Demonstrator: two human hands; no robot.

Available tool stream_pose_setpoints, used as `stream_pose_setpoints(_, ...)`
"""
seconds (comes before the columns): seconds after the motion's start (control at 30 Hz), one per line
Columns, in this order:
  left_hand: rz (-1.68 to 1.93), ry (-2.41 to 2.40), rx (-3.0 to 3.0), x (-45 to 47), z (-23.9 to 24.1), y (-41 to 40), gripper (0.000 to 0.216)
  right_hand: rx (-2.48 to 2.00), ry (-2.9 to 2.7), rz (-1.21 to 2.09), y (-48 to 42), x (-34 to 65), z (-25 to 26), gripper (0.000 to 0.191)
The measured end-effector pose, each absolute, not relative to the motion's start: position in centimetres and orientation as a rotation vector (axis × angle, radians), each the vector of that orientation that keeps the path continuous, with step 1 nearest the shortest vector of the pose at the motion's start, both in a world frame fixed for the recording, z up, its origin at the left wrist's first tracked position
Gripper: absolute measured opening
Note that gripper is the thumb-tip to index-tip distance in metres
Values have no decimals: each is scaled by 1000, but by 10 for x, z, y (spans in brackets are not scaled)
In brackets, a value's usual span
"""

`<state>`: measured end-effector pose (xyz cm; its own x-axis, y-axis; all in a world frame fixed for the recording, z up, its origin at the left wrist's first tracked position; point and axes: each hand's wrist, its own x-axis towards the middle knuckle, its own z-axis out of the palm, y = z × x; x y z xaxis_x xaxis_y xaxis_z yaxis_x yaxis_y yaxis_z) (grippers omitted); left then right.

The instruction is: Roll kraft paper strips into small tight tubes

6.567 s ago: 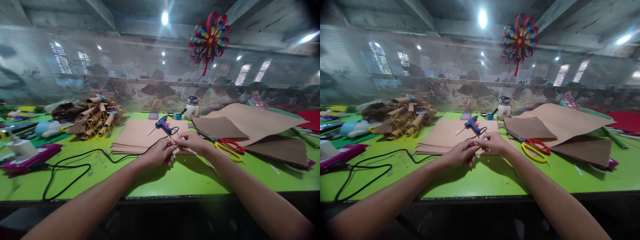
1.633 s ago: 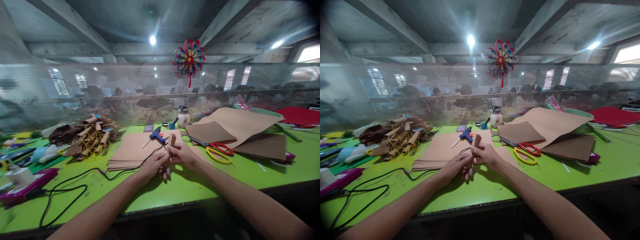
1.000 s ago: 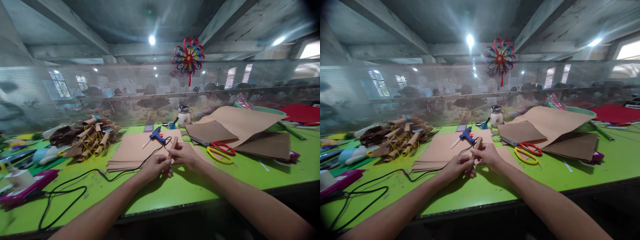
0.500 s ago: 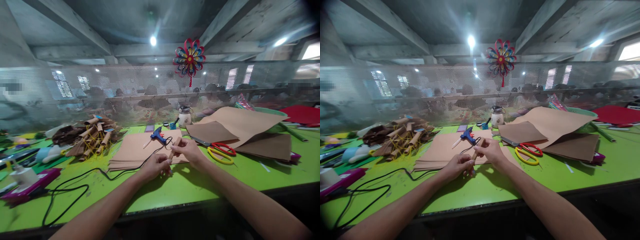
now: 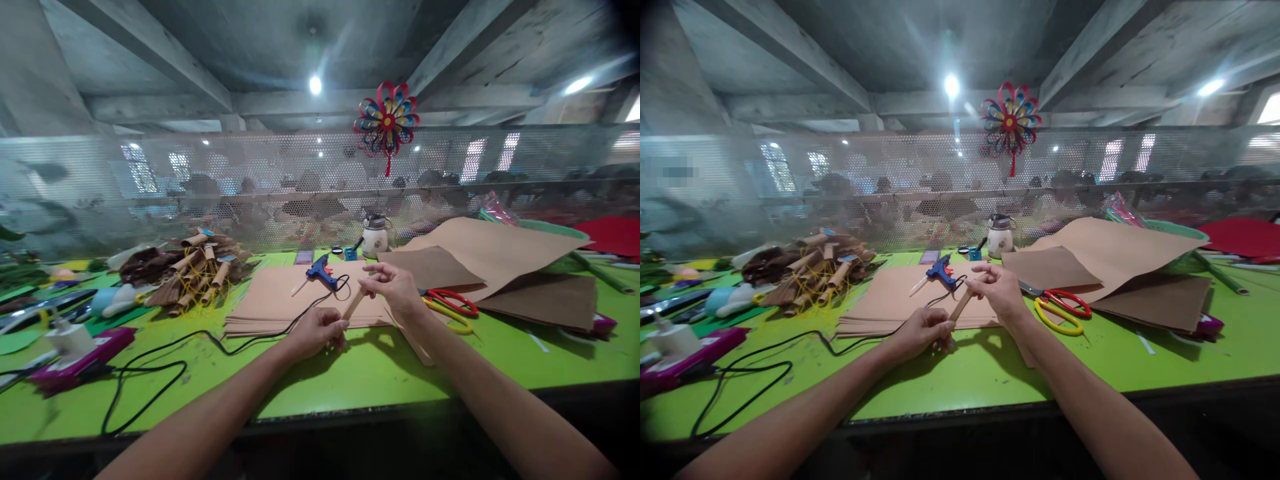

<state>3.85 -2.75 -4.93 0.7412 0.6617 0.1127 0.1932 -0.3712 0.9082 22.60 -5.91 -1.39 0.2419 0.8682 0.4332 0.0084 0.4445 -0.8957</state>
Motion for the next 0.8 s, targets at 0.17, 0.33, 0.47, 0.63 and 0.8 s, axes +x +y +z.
stream_pose_setpoints(0.17,659,739,2052,36,-52,-26,32,-890,-1140,627,-60,235,-4,37)
stream_pose_setpoints(0.33,841,820,2067,36,-51,-24,27,-768,-915,610,-56,251,4,31)
stream_pose_setpoints(0.47,951,768,1944,40,-41,-28,25,-751,-1125,1014,-57,228,-11,38)
stream_pose_setpoints(0.63,879,650,1965,38,-38,-31,31,-863,-1433,1201,-61,198,-34,33)
stream_pose_setpoints(0.8,848,591,1956,38,-45,-29,30,-866,-1412,1171,-63,200,-33,29)
